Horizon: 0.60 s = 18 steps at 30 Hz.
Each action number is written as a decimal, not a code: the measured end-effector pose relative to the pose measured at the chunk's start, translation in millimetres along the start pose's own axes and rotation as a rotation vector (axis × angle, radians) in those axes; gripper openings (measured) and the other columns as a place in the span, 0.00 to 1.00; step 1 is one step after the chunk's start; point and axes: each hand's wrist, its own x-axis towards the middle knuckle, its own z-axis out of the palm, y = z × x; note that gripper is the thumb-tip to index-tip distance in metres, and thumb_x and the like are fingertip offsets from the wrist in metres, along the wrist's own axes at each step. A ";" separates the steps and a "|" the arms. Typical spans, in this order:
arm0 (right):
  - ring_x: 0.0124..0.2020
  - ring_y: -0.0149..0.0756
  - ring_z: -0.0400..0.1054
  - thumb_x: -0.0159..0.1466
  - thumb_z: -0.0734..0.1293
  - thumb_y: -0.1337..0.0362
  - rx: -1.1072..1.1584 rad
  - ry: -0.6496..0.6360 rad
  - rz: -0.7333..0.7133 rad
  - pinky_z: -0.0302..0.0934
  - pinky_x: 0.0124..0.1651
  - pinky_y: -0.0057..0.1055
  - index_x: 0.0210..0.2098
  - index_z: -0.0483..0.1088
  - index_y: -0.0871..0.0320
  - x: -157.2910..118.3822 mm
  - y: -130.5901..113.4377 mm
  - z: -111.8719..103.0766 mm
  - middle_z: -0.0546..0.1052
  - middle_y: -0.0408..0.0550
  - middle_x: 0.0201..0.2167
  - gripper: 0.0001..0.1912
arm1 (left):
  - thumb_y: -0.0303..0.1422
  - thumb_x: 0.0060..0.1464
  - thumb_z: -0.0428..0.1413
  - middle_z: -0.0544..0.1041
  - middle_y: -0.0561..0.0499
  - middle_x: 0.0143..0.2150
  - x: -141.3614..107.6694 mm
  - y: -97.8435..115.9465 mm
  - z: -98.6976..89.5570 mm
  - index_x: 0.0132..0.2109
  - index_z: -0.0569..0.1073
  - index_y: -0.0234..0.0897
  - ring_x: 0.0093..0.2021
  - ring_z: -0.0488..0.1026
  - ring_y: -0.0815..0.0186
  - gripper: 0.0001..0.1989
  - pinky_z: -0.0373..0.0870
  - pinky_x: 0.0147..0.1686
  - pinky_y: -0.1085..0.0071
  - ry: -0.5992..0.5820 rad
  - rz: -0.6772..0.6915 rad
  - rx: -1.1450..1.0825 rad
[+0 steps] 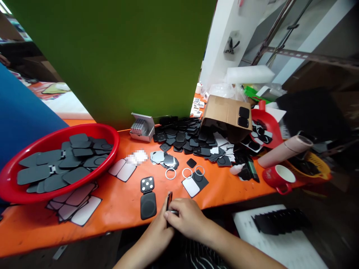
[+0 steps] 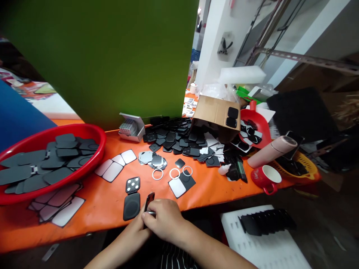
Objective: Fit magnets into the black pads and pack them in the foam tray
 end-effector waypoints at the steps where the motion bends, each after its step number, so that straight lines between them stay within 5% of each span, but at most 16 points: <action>1: 0.26 0.28 0.60 0.57 0.61 0.61 0.047 0.021 0.005 0.47 0.28 0.24 0.24 0.66 0.58 0.3 1.4 1.7 0.69 0.41 0.24 0.09 | 0.28 0.49 0.49 0.67 0.42 0.53 1.3 2.7 0.2 0.56 0.59 0.34 0.54 0.61 0.56 0.25 0.58 0.52 0.60 0.007 -0.020 -0.039; 9: 0.15 0.25 0.54 0.62 0.51 0.48 1.036 -0.046 0.261 0.49 0.19 0.22 0.33 0.62 0.59 12.4 28.2 12.1 0.56 0.35 0.14 0.21 | 0.46 0.51 0.46 0.76 0.44 0.36 12.2 15.1 -9.0 0.50 0.63 0.31 0.37 0.73 0.58 0.26 0.68 0.36 0.64 -0.004 -0.378 -0.623; 12: 0.20 0.27 0.60 0.61 0.55 0.50 0.926 -0.035 0.251 0.55 0.25 0.24 0.34 0.64 0.60 11.1 24.4 6.8 0.62 0.39 0.19 0.18 | 0.41 0.52 0.46 0.72 0.42 0.47 11.7 13.3 -11.6 0.53 0.61 0.32 0.48 0.68 0.57 0.24 0.64 0.46 0.63 0.094 -0.275 -0.370; 18: 0.31 0.31 0.63 0.64 0.53 0.62 0.181 0.094 0.041 0.54 0.34 0.26 0.30 0.66 0.59 4.1 6.2 -7.2 0.71 0.45 0.29 0.13 | 0.36 0.56 0.41 0.67 0.47 0.55 4.7 14.3 -10.2 0.57 0.57 0.38 0.54 0.63 0.62 0.22 0.60 0.51 0.66 0.176 -0.091 0.347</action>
